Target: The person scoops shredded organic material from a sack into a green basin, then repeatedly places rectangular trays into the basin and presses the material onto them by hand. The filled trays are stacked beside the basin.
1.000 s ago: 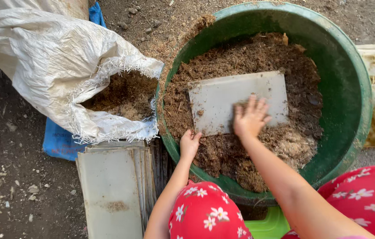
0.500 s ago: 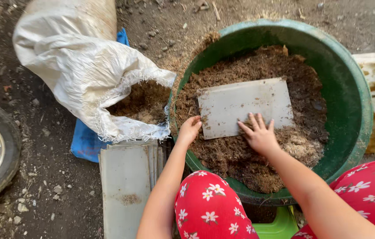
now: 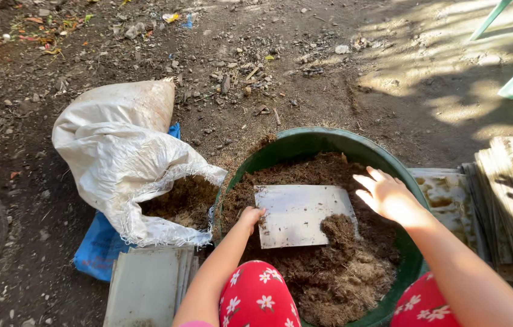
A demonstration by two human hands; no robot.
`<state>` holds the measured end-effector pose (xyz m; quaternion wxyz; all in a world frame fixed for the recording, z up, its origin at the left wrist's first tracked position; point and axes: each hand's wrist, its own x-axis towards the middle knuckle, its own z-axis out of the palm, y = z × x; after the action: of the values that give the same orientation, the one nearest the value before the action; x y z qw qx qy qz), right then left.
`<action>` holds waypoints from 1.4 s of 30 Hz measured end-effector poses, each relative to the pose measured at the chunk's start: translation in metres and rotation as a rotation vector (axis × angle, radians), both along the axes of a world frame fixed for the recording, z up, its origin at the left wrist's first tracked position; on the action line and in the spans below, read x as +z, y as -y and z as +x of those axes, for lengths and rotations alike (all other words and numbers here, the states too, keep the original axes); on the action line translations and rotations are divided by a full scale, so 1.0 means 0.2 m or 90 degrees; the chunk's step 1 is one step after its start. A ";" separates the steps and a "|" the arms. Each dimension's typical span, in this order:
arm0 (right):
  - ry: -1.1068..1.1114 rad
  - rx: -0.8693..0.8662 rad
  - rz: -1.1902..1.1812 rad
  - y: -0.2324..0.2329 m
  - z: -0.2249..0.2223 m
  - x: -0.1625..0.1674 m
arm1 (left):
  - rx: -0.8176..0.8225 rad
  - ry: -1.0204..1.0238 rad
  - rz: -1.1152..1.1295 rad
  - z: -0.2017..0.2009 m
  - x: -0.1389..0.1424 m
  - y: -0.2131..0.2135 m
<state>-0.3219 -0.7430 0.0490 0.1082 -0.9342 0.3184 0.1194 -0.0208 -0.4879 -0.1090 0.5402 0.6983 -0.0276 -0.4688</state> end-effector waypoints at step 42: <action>0.018 0.071 0.310 0.15 0.03 -0.10 | -0.043 0.891 0.275 0.14 1.21 -0.06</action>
<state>-0.3162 -0.7739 0.0294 0.3280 -0.8981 0.2269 0.1854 0.0068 -0.4753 0.1336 0.2320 0.9239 -0.2946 0.0759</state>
